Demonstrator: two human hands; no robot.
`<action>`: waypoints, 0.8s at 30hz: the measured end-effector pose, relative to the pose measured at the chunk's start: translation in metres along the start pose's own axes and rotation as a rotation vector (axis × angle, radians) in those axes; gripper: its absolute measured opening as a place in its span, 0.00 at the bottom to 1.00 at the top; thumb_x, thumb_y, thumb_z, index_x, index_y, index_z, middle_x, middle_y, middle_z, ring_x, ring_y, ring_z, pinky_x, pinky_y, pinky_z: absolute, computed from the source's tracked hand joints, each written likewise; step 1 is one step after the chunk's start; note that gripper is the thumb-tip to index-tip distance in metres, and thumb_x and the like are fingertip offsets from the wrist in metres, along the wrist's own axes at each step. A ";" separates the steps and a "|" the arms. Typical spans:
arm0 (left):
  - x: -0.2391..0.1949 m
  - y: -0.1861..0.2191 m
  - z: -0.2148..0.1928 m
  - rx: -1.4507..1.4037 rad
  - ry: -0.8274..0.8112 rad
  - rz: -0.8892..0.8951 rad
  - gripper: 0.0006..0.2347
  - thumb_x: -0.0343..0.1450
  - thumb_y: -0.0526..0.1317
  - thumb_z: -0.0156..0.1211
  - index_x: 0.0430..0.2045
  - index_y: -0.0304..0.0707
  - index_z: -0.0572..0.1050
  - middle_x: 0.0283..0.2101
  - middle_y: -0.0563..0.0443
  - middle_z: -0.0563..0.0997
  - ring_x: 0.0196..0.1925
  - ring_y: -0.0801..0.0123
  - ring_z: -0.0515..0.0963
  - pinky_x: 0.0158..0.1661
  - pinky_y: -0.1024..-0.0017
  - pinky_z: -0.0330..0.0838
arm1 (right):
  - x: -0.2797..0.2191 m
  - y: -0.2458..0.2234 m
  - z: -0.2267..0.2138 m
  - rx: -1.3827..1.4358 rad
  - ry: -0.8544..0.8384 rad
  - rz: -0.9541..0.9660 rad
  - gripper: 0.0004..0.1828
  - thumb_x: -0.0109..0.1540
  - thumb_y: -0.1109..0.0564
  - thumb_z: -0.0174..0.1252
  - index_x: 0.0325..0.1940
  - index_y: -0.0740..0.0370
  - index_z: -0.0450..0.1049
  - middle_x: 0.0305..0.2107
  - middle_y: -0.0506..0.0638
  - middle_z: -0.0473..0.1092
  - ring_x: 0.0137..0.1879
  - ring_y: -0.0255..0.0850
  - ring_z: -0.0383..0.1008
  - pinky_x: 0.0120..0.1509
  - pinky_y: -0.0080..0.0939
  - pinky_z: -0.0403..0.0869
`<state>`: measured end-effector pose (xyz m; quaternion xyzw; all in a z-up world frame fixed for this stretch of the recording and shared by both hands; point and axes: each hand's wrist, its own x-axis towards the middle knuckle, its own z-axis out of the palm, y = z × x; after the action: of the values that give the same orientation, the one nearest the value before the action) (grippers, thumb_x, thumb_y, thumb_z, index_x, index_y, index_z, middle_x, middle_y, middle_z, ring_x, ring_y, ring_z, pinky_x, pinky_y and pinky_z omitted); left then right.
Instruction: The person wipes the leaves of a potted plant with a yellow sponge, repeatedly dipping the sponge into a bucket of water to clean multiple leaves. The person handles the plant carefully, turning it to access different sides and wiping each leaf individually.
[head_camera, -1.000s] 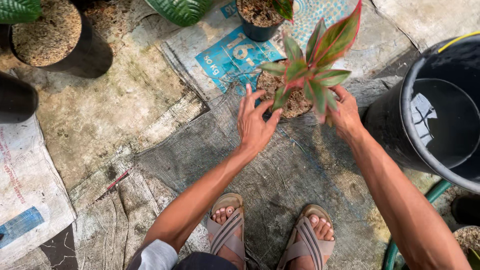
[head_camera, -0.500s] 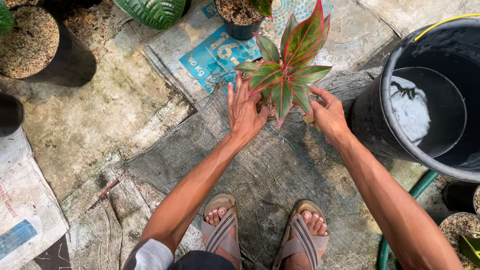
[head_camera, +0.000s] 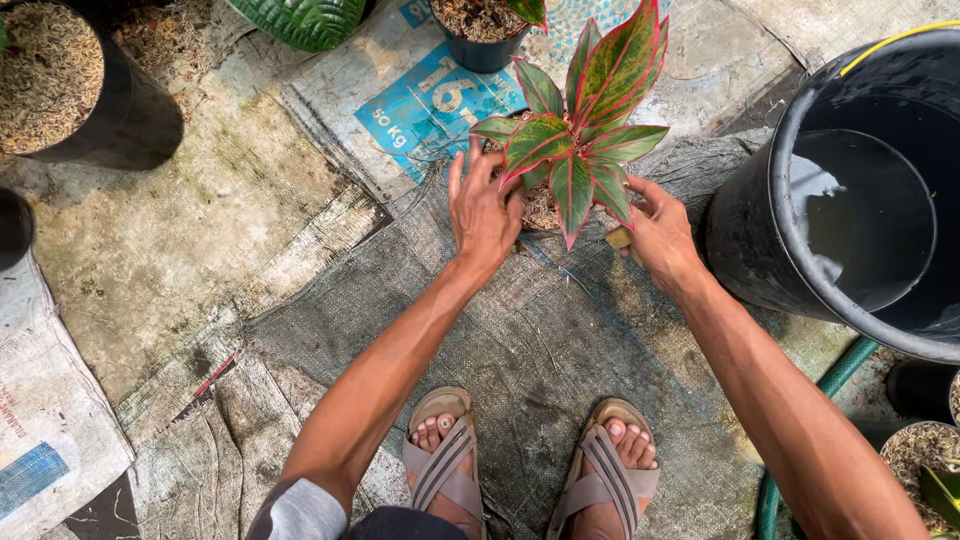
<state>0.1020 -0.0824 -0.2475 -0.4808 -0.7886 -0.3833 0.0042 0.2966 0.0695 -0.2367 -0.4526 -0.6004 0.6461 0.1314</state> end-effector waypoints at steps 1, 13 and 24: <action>-0.001 -0.001 -0.002 -0.058 0.029 -0.016 0.14 0.66 0.31 0.62 0.45 0.42 0.84 0.55 0.46 0.76 0.76 0.43 0.57 0.73 0.45 0.44 | -0.001 0.000 -0.001 0.015 -0.001 0.002 0.29 0.63 0.46 0.63 0.67 0.56 0.70 0.35 0.49 0.76 0.30 0.32 0.74 0.27 0.33 0.69; 0.022 -0.023 -0.023 -0.465 -0.052 -0.199 0.10 0.64 0.29 0.70 0.36 0.43 0.86 0.57 0.48 0.79 0.79 0.49 0.51 0.72 0.54 0.49 | -0.002 -0.001 -0.010 -0.003 0.047 0.016 0.27 0.64 0.56 0.57 0.69 0.60 0.69 0.35 0.51 0.75 0.31 0.33 0.73 0.28 0.34 0.70; -0.087 0.026 -0.054 -0.444 -0.081 -0.254 0.06 0.71 0.41 0.66 0.36 0.41 0.85 0.48 0.48 0.85 0.75 0.53 0.65 0.71 0.51 0.55 | -0.028 0.002 -0.024 0.051 0.067 0.050 0.28 0.63 0.57 0.56 0.68 0.60 0.68 0.39 0.49 0.77 0.34 0.36 0.76 0.32 0.35 0.72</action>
<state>0.1491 -0.1749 -0.2262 -0.3820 -0.7386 -0.5251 -0.1812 0.3305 0.0646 -0.2240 -0.4852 -0.5675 0.6488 0.1468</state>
